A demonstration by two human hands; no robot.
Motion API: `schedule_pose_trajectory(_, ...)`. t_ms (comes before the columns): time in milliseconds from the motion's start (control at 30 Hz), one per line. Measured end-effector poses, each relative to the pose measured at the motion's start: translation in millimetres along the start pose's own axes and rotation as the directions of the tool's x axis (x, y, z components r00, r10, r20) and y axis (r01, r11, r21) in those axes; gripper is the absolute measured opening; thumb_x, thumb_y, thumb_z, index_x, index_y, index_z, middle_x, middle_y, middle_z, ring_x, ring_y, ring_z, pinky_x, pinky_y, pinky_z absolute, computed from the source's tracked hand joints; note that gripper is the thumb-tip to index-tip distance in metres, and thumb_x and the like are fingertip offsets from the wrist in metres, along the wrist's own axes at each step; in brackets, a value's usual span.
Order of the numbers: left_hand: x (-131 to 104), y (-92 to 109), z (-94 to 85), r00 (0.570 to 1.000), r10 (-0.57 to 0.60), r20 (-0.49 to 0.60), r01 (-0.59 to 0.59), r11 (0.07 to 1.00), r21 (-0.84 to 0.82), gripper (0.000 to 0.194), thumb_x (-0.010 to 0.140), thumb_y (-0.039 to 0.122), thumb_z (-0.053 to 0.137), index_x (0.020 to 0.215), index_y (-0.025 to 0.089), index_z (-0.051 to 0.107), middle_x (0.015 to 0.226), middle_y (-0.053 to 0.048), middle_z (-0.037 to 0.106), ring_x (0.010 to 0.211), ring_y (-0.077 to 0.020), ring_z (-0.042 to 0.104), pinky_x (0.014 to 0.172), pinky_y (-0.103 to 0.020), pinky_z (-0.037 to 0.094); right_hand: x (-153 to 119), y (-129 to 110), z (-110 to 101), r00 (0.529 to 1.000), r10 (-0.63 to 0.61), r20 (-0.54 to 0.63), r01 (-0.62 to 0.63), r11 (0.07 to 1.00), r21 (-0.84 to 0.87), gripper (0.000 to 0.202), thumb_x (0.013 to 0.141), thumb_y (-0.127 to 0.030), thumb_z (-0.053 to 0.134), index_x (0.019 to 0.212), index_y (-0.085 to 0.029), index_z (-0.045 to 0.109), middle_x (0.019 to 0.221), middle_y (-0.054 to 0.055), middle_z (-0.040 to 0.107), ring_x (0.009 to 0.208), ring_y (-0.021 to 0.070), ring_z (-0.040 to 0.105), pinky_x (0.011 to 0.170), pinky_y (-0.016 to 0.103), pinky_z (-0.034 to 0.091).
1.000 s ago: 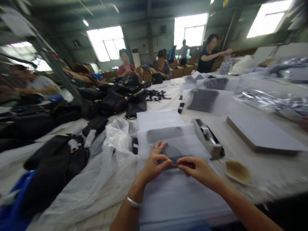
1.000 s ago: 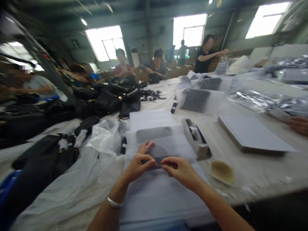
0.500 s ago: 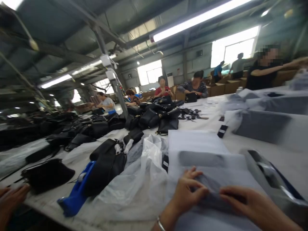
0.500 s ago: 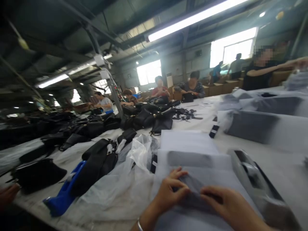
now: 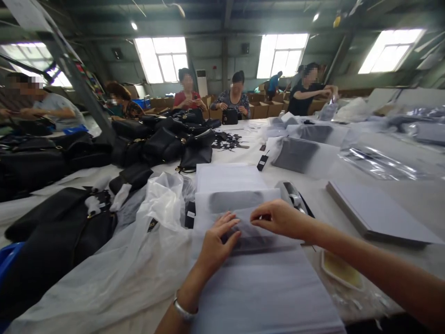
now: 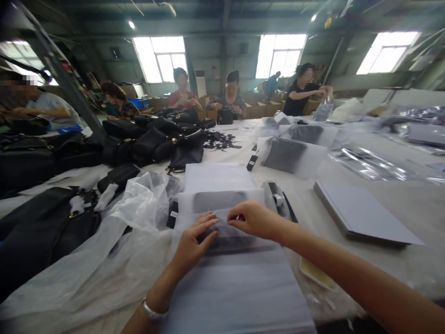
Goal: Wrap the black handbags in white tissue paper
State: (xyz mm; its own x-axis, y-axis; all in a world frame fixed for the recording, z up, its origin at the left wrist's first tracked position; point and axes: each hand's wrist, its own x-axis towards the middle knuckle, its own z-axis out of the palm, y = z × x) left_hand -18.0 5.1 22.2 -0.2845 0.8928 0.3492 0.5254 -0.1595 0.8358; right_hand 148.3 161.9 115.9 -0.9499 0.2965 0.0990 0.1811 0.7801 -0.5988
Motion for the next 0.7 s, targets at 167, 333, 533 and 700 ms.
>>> schedule_pose_trajectory(167,1,1,0.1,1.0,0.009,0.015,-0.009,0.999,0.046,0.052,0.088,0.024,0.064,0.139,0.028,0.051,0.144,-0.003,0.054,0.139,-0.0228,0.042,0.119,-0.049,0.029,16,-6,-22,0.997,-0.048,0.064,0.052,0.996,-0.07,0.017,0.086,-0.029,0.061,0.09,-0.024,0.078,0.081,0.0,0.076,0.069,0.0151,0.066,0.064,0.024,0.047)
schedule_pose_trajectory(333,0,-1,-1.2,1.0,-0.028,-0.001,0.028,0.999,0.031,0.067,0.087,0.024,0.065,0.148,0.025,0.038,0.145,-0.006,0.052,0.138,-0.0232,0.044,0.119,-0.048,0.03,21,-9,-33,0.992,-0.056,0.115,0.071,0.989,-0.132,0.017,0.087,-0.029,0.062,0.091,-0.024,0.077,0.082,0.0,0.075,0.07,0.015,0.065,0.065,0.024,0.046)
schedule_pose_trajectory(533,1,-2,-6.3,0.997,-0.068,-0.022,0.068,0.998,0.019,0.063,0.086,0.024,0.064,0.145,0.025,0.041,0.146,-0.006,0.052,0.136,-0.0233,0.046,0.117,-0.045,0.035,14,-18,-47,0.977,-0.092,0.193,0.115,0.988,-0.108,0.019,0.089,-0.031,0.06,0.091,-0.024,0.078,0.081,0.002,0.074,0.068,0.0148,0.064,0.065,0.024,0.046)
schedule_pose_trajectory(700,-1,-6,-3.1,0.998,-0.053,-0.024,0.054,0.996,0.068,0.061,0.087,0.026,0.063,0.145,0.025,0.043,0.146,-0.006,0.051,0.138,-0.0237,0.044,0.117,-0.045,0.035,18,-19,-54,0.925,-0.126,0.358,0.167,0.982,-0.086,0.017,0.087,-0.032,0.062,0.088,-0.025,0.078,0.074,0.0,0.071,0.063,0.0124,0.061,0.062,0.022,0.044)
